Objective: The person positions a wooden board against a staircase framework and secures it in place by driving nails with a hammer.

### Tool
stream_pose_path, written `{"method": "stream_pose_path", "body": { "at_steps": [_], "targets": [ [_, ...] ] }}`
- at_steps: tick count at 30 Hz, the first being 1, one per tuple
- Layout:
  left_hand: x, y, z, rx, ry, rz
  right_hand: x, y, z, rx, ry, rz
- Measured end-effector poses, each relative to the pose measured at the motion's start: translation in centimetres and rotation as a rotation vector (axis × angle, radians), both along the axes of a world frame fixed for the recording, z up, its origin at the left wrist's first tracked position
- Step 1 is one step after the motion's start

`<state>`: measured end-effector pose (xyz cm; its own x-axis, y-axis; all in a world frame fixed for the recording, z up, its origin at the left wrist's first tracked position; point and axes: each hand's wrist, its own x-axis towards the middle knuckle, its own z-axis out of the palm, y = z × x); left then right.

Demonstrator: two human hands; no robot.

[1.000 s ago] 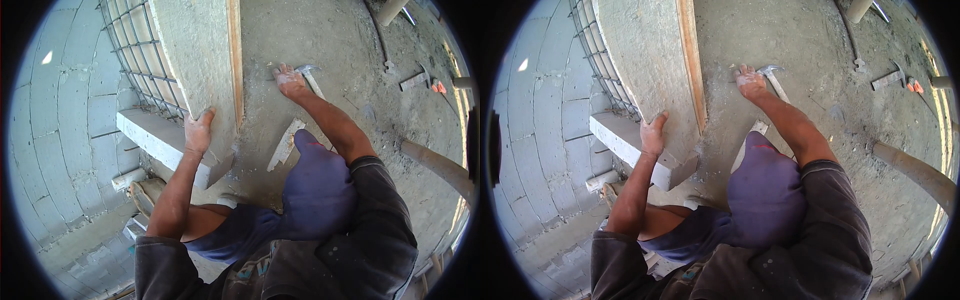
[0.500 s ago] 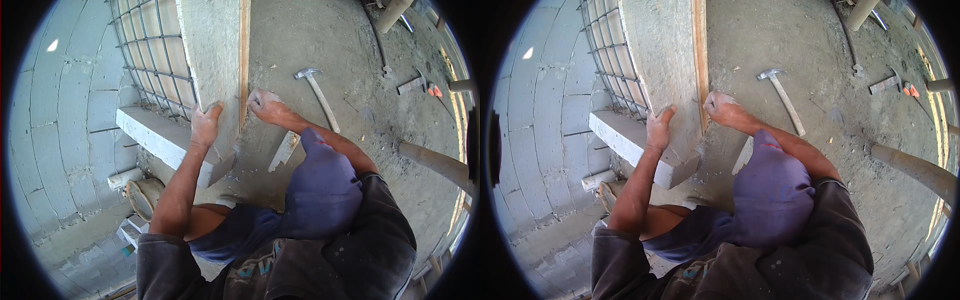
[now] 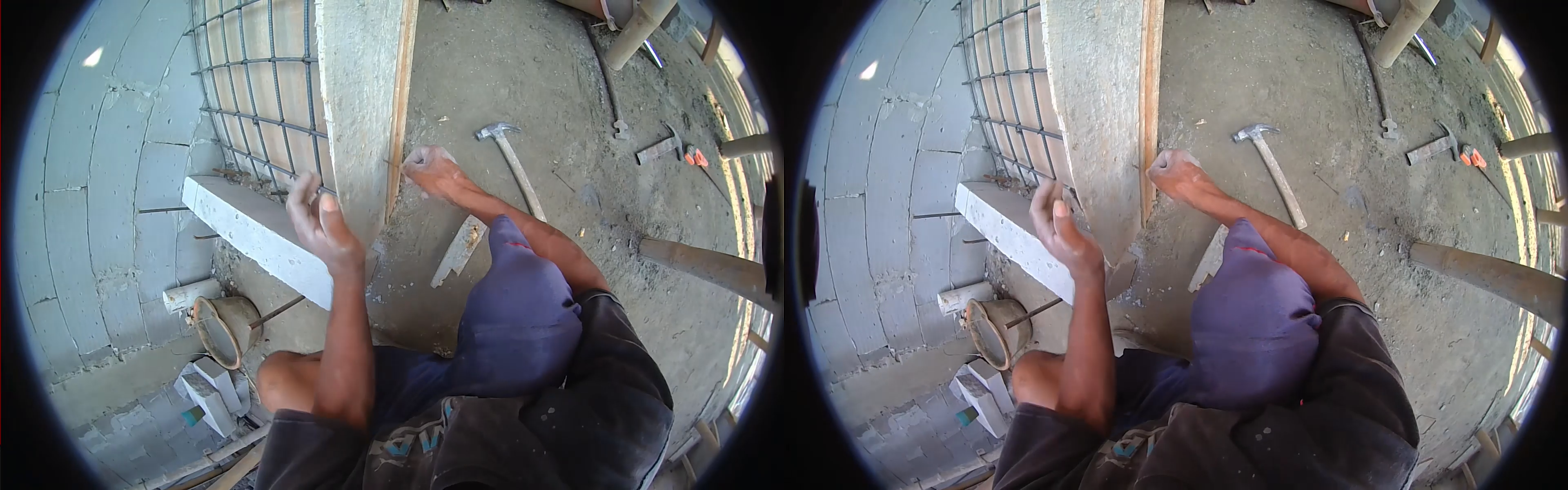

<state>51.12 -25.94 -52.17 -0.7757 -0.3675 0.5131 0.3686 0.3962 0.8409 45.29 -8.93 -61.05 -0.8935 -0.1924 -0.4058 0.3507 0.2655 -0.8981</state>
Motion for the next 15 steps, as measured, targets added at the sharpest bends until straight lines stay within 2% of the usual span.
{"method": "stream_pose_path", "body": {
  "at_steps": [2, 4, 6, 9, 12, 15],
  "targets": [
    [3.9, 1.7, 0.4, 0.081, -0.183, -0.055, 0.3, -0.1, -0.3, -0.015, -0.025, -0.039],
    [5.2, 1.8, -2.2, 0.127, -0.478, -0.204, 0.3, -0.4, -0.3, -0.025, -0.01, -0.108],
    [3.6, 3.8, -3.1, 0.51, -0.869, -0.192, 0.0, -0.3, 0.7, 0.019, -0.031, -0.075],
    [0.4, 3.4, -7.5, 0.767, -1.017, -0.18, 0.0, -0.5, 1.1, 0.033, -0.018, -0.05],
    [-2.3, 2.9, -9.0, 1.205, -1.011, -0.251, -0.2, -1.0, 0.8, 0.021, 0.021, -0.044],
    [-3.4, 1.8, -12.1, 1.406, -0.917, -0.426, -0.1, -1.8, 1.4, 0.094, 0.04, -0.087]
  ]
}}
